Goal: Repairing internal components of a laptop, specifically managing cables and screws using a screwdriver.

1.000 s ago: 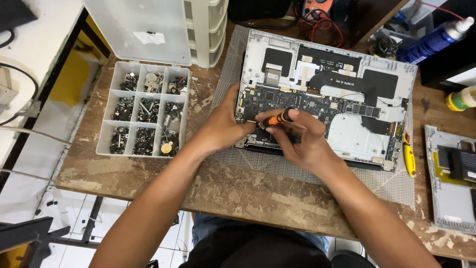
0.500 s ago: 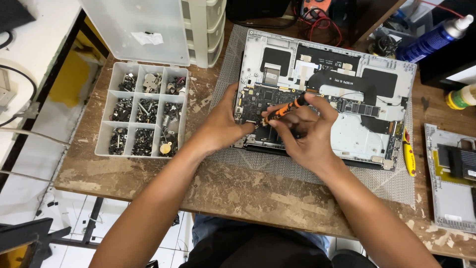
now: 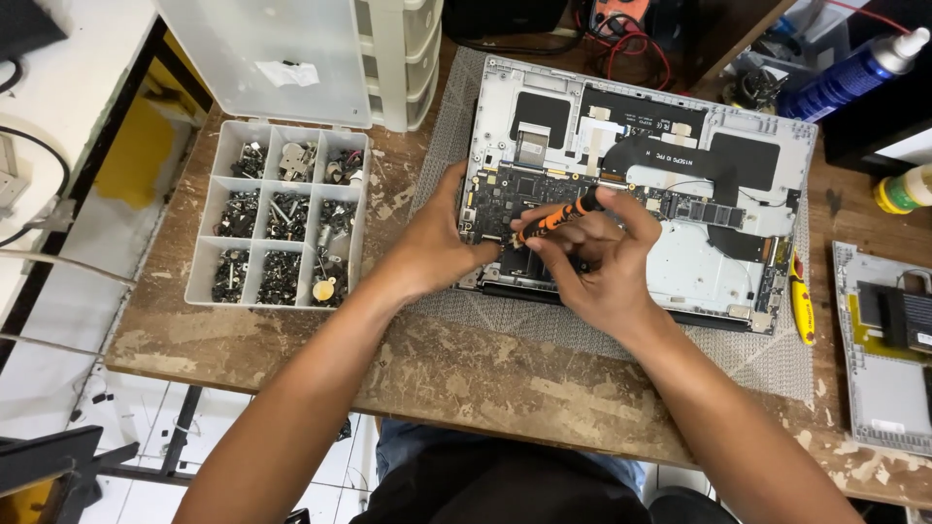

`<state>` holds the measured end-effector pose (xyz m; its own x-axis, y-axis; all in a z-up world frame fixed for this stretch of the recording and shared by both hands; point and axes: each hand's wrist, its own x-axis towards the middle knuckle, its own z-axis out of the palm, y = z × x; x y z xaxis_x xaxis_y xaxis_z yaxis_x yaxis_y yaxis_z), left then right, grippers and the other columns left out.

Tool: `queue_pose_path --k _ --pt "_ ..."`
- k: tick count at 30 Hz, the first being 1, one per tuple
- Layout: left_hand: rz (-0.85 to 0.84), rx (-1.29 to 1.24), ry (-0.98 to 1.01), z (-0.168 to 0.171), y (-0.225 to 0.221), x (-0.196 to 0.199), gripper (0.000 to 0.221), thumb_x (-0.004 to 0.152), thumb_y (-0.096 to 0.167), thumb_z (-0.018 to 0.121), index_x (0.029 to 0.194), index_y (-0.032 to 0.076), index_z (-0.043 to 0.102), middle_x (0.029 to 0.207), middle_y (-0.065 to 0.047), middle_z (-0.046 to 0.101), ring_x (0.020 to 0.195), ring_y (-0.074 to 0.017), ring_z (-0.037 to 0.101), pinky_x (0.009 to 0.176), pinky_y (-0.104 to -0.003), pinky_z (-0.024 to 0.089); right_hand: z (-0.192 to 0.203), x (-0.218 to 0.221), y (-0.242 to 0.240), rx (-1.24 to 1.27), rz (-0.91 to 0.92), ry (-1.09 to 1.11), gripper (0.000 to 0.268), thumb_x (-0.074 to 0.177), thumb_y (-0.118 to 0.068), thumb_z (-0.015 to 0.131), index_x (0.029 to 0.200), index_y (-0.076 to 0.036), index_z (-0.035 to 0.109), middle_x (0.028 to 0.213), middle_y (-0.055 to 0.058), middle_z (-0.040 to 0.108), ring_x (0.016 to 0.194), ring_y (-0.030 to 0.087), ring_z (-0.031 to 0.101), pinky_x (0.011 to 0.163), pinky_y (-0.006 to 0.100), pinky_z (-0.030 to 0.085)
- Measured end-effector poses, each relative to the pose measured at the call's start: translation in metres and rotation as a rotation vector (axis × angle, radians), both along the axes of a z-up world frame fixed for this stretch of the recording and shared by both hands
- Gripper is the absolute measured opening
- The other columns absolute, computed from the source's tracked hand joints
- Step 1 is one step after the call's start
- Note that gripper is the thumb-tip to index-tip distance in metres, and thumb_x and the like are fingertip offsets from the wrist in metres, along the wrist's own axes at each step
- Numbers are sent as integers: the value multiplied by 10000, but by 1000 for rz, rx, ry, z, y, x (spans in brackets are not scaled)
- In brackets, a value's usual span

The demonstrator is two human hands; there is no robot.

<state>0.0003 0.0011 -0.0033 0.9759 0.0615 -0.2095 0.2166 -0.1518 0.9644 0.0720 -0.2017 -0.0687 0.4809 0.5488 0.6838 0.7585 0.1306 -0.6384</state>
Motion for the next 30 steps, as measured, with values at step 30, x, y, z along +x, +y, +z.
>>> queue_pose_path --k 30 --pt "-52 29 69 7 0 -4 911 793 -100 685 1538 -117 161 1571 -385 198 1421 -570 231 1134 -666 260 19 6 -1 -226 105 -204 613 883 117 741 1250 -208 373 1051 192 735 846 384 757 713 444 634"
